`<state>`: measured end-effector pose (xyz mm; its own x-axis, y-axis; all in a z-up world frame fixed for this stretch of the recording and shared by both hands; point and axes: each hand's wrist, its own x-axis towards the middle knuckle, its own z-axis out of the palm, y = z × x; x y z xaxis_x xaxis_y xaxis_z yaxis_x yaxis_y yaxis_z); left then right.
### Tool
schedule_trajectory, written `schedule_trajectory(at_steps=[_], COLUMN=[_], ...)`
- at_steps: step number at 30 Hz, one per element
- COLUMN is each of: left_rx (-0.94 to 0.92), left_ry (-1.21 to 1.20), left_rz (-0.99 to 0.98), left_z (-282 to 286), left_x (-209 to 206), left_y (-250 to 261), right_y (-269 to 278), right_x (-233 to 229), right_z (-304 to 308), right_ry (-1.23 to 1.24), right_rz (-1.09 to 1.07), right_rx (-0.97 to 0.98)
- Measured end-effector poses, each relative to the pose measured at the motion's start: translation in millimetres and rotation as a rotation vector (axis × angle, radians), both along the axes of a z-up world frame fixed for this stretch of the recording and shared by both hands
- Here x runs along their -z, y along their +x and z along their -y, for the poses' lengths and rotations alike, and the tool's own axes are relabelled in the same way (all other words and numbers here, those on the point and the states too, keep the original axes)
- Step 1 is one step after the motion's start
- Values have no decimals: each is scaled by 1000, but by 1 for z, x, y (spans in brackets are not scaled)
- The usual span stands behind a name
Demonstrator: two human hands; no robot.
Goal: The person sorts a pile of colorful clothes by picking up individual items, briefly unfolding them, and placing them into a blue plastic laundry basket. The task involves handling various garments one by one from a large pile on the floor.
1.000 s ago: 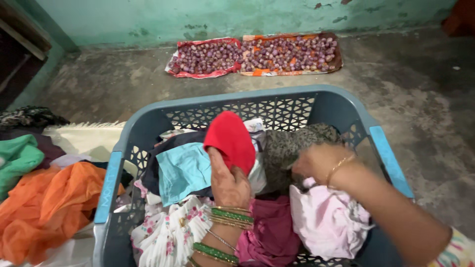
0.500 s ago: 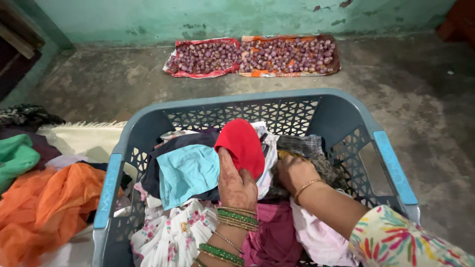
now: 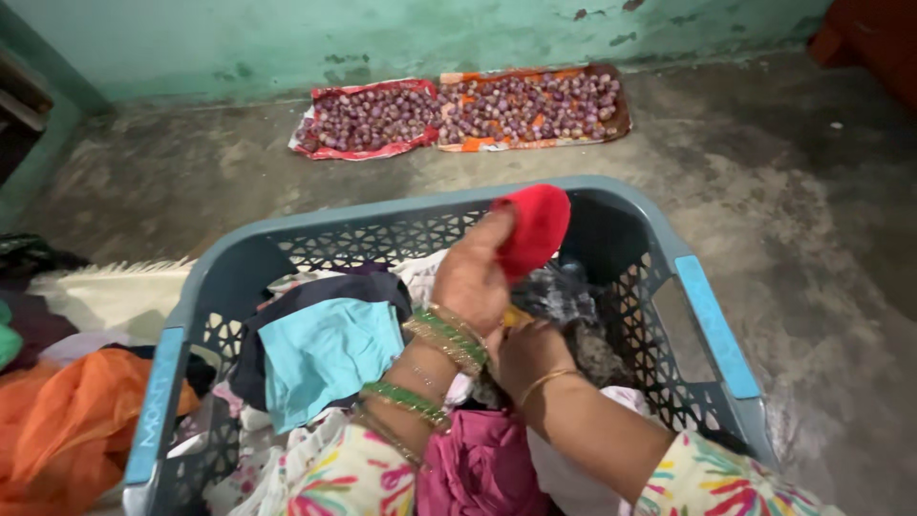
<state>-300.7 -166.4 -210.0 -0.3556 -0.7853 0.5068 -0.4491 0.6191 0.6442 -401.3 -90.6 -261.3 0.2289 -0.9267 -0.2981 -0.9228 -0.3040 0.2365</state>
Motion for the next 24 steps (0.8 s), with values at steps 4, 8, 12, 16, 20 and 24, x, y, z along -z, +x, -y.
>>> schedule_trajectory(at_steps=[4,8,12,16,20,24], left_rx=[215,200,95,17,-27,-115], left_ry=[-216,532,655,760,530,533], left_rz=[485,560,-120,-643,-583,-601], left_z=[-3,-14,-19,-28,-43,-42], left_x=[18,19,25,43,54,50], left_y=[-42,-44,1,38,63,72], right_y=[3,6,11,-21,-55,-36], right_x=[20,3,-36,-81,-96,-42], right_z=[-11,-16,-17,13,22,28], right_ry=[34,43,66,-110,-493,-298], right_rz=[-13,-49,-82,-27,86,158], right_rx=[28,19,-29,-8,92,152])
